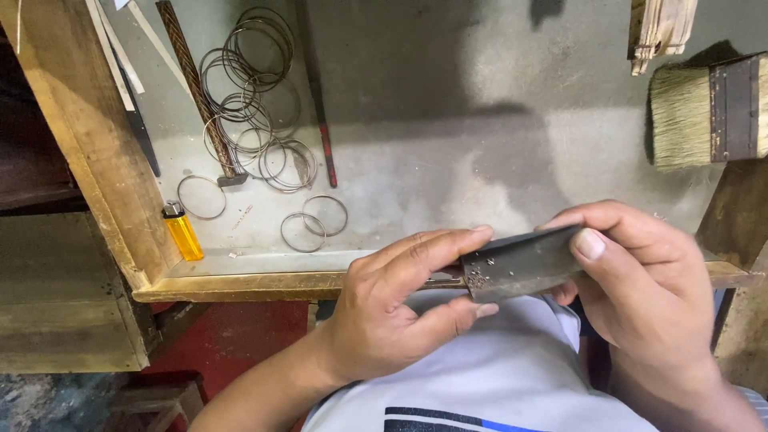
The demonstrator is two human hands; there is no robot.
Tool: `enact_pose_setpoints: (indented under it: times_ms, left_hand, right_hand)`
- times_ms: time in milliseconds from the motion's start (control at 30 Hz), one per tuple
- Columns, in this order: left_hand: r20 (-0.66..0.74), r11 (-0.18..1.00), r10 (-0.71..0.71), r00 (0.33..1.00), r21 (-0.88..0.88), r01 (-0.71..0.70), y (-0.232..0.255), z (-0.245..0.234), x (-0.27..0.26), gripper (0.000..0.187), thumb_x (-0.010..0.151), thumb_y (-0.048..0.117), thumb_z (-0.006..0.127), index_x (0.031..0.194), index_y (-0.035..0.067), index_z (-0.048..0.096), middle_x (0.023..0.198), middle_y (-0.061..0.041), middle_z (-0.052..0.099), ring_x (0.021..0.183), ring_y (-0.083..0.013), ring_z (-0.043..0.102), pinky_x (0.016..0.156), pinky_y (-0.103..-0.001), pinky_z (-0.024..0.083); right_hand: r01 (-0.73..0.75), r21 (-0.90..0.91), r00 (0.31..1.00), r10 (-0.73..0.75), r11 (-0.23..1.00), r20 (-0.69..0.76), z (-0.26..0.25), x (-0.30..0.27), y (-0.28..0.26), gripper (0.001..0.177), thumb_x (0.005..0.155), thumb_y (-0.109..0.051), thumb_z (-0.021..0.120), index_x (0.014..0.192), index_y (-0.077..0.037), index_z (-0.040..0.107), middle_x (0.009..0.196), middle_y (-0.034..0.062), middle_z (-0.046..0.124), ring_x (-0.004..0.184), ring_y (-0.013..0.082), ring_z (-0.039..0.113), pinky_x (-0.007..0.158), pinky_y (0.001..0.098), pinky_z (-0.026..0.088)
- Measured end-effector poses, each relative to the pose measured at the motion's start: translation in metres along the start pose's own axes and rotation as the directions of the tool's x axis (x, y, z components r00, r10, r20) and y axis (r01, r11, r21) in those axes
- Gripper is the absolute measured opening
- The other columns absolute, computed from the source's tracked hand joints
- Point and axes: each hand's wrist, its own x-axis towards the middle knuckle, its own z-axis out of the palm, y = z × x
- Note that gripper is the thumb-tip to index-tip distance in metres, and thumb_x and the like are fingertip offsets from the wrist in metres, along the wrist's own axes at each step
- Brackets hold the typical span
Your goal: Cleaning metal dust and scraps from a workbench tray using a brush and a metal plate, followed by using a jeweler's saw.
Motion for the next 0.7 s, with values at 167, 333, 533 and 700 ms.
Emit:
enact_pose_setpoints:
  times_ms: [167, 333, 533, 700]
  left_hand:
    - [0.004, 0.998, 0.065, 0.998, -0.014, -0.065, 0.001, 0.002, -0.001, 0.051, 0.092, 0.015, 0.083, 0.135, 0.004, 0.059, 0.133, -0.014, 0.071, 0.12, -0.0235, 0.076, 0.111, -0.032, 0.061]
    - [-0.016, 0.991, 0.127, 0.992, -0.031, -0.128, 0.002, 0.004, 0.0, 0.054, 0.09, 0.02, 0.086, 0.134, 0.003, 0.059, 0.13, -0.015, 0.073, 0.113, -0.0243, 0.079, 0.104, -0.032, 0.065]
    - [-0.004, 0.987, 0.154, 0.988, -0.047, -0.154, 0.003, 0.005, 0.0, 0.057, 0.09, 0.02, 0.088, 0.134, 0.002, 0.058, 0.129, -0.013, 0.072, 0.114, -0.0259, 0.079, 0.105, -0.034, 0.067]
    - [0.016, 0.982, 0.179, 0.984, -0.066, -0.178, 0.0, 0.005, -0.001, 0.055, 0.093, 0.016, 0.087, 0.136, 0.002, 0.056, 0.133, -0.013, 0.07, 0.118, -0.0277, 0.079, 0.109, -0.036, 0.067]
  right_hand:
    - [0.026, -0.01, 0.999, -0.026, 1.0, -0.018, -0.001, -0.007, -0.007, 0.025, 0.1, -0.013, 0.057, 0.109, 0.009, 0.065, 0.079, 0.0186, 0.067, 0.052, 0.0188, 0.057, 0.049, 0.0246, 0.049]
    - [0.042, 0.009, 0.998, -0.042, 0.999, -0.046, -0.001, -0.01, -0.007, 0.027, 0.1, -0.016, 0.058, 0.107, 0.008, 0.067, 0.081, 0.0179, 0.069, 0.052, 0.0173, 0.058, 0.046, 0.0217, 0.049]
    - [0.051, -0.041, 0.997, -0.053, 0.998, -0.057, -0.004, -0.014, -0.01, 0.028, 0.099, -0.018, 0.057, 0.104, 0.007, 0.067, 0.076, 0.0165, 0.068, 0.05, 0.0158, 0.058, 0.042, 0.0216, 0.048]
    - [0.066, -0.033, 0.995, -0.069, 0.997, -0.076, -0.001, -0.016, -0.013, 0.028, 0.098, -0.02, 0.059, 0.103, 0.007, 0.067, 0.075, 0.017, 0.067, 0.051, 0.0161, 0.057, 0.046, 0.0214, 0.047]
